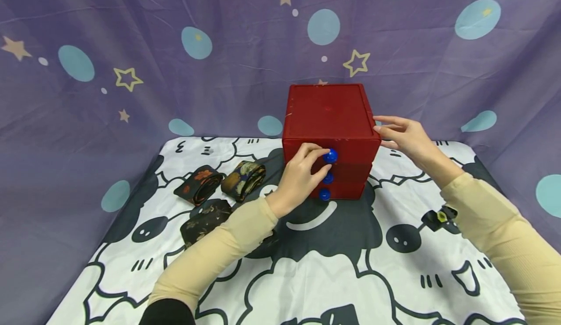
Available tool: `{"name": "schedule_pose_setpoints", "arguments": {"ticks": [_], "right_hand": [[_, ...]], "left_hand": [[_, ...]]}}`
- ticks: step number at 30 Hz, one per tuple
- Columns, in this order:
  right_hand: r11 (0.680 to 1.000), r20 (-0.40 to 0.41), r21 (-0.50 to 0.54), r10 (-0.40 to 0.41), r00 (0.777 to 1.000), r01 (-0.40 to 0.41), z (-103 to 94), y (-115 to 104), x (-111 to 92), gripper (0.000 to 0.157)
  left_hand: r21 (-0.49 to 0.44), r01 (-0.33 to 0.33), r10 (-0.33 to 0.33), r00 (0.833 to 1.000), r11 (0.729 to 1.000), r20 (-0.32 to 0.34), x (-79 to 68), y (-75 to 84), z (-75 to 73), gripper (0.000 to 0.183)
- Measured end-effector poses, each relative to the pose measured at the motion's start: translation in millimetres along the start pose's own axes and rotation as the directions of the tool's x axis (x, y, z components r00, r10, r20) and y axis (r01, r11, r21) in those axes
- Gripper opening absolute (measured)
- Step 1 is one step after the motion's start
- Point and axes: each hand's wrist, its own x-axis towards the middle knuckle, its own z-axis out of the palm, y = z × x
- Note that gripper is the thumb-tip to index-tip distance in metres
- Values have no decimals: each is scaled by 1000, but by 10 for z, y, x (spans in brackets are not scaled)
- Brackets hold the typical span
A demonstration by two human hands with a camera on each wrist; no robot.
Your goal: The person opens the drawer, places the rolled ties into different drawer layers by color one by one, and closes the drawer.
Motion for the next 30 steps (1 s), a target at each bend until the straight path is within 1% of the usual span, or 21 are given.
{"name": "schedule_pose_setpoints", "arguments": {"ticks": [9, 14, 20, 25, 30], "right_hand": [[1000, 1, -18, 4, 1000, -4, -5, -5, -3, 56], [1000, 2, -29, 10, 1000, -9, -5, -10, -7, 56], [999, -4, -44, 21, 1000, -21, -7, -10, -3, 56], [999, -2, -39, 22, 1000, -22, -8, -11, -4, 56], [999, 1, -24, 20, 1000, -20, -6, -9, -1, 56]], "left_hand": [[32, 9, -10, 1000, 999, 10, 44, 18, 52, 32], [50, 23, -25, 999, 998, 31, 73, 30, 61, 32], [66, 44, -48, 996, 997, 75, 101, 43, 59, 32], [80, 37, -44, 995, 996, 94, 111, 33, 76, 32], [88, 33, -41, 995, 996, 96, 124, 19, 96, 32]]}}
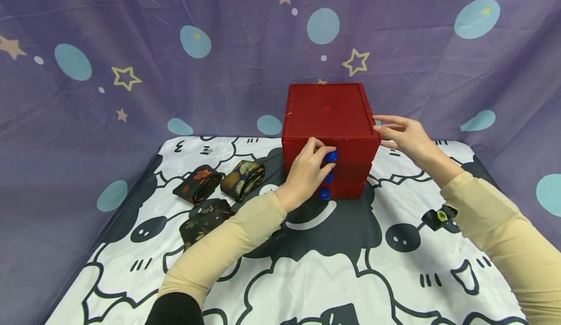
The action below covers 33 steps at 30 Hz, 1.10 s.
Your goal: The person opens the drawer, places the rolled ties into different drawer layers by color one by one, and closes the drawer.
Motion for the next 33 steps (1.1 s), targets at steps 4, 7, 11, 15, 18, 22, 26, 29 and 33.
{"name": "schedule_pose_setpoints", "arguments": {"ticks": [4, 7, 11, 15, 18, 22, 26, 29, 33], "right_hand": [[1000, 1, 5, -4, 1000, 4, 0, 0, 7, 57], [1000, 2, 9, -5, 1000, 5, 0, 0, 9, 57], [1000, 7, 20, -3, 1000, 3, 3, 1, 9, 56], [1000, 12, 5, 2, 1000, -2, 6, -2, 8, 57], [1000, 8, -18, 6, 1000, -6, 4, 0, 12, 58], [1000, -3, -27, 12, 1000, -12, -1, 6, 20, 58], [1000, -1, -16, 12, 1000, -12, -4, 10, 20, 59], [1000, 2, -12, 14, 1000, -14, -4, 9, 17, 60], [1000, 5, -8, 17, 1000, -17, -4, 4, 14, 60]], "left_hand": [[-6, 1, -2, 1000, 1000, -3, 14, 0, 3, 31], [-7, 0, 0, 1000, 1000, -2, 22, 4, -1, 30], [-4, 1, -1, 1000, 1000, 7, 16, 16, -15, 30], [-3, 5, -5, 1000, 1000, 21, -4, 31, -34, 30], [2, -1, 1, 1000, 1000, 26, -25, 46, -47, 30], [15, -23, 23, 1000, 1000, 19, -60, 71, -62, 28], [24, -50, 50, 999, 998, 6, -96, 93, -73, 25], [29, -65, 66, 998, 997, 0, -121, 103, -78, 22], [34, -84, 84, 996, 996, -4, -155, 123, -92, 20]]}}
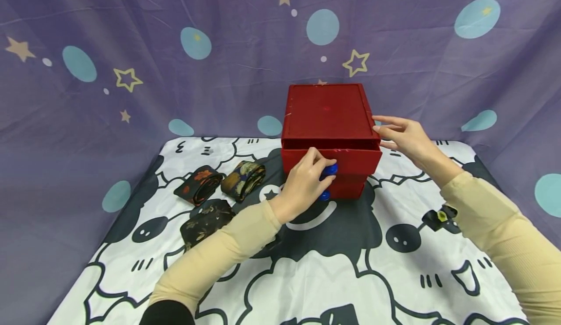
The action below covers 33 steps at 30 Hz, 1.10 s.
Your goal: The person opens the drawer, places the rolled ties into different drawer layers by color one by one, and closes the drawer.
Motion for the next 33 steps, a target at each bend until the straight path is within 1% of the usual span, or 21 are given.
{"name": "schedule_pose_setpoints", "arguments": {"ticks": [7, 15, 27, 33], "right_hand": [[1000, 11, 9, 4, 1000, -4, -10, 0, -13, 61], [999, 18, -35, 24, 1000, -23, -13, -7, -12, 62], [998, 23, -50, 38, 999, -36, -19, -17, -6, 62], [998, 32, -52, 27, 999, -25, -22, -20, -4, 61]], "left_hand": [[6, -28, 28, 1000, 1000, -3, -63, 57, -43, 21], [9, -53, 53, 998, 999, -24, -133, 112, -69, 28], [20, -90, 91, 995, 996, -50, -216, 187, -119, 25], [14, -103, 104, 993, 995, -58, -255, 216, -152, 25]]}}
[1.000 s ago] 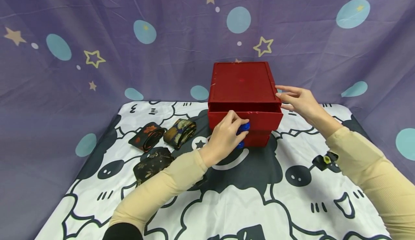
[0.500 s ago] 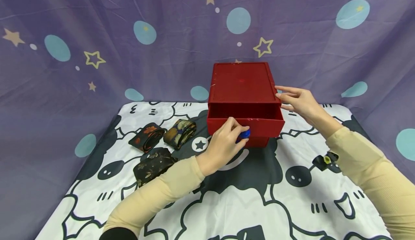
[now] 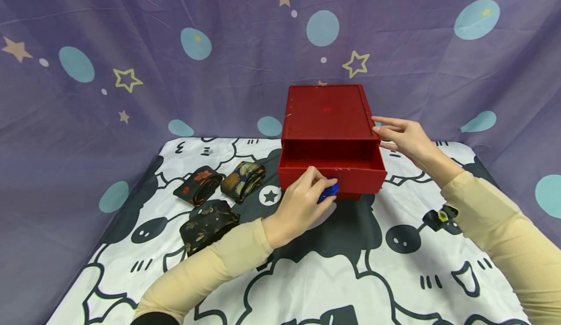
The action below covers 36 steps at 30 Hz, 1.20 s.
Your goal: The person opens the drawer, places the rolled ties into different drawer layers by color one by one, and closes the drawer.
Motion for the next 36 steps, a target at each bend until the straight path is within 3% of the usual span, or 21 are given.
{"name": "schedule_pose_setpoints", "arguments": {"ticks": [18, 36], "right_hand": [[1000, -2, -5, -7, 1000, 7, 8, 8, -1, 61], [1000, 6, -2, -10, 1000, 10, 10, 10, -7, 60]], "left_hand": [[-13, -21, 21, 1000, 1000, 7, -107, 127, -81, 27], [20, -104, 105, 994, 994, -24, -202, 181, -104, 29]]}}
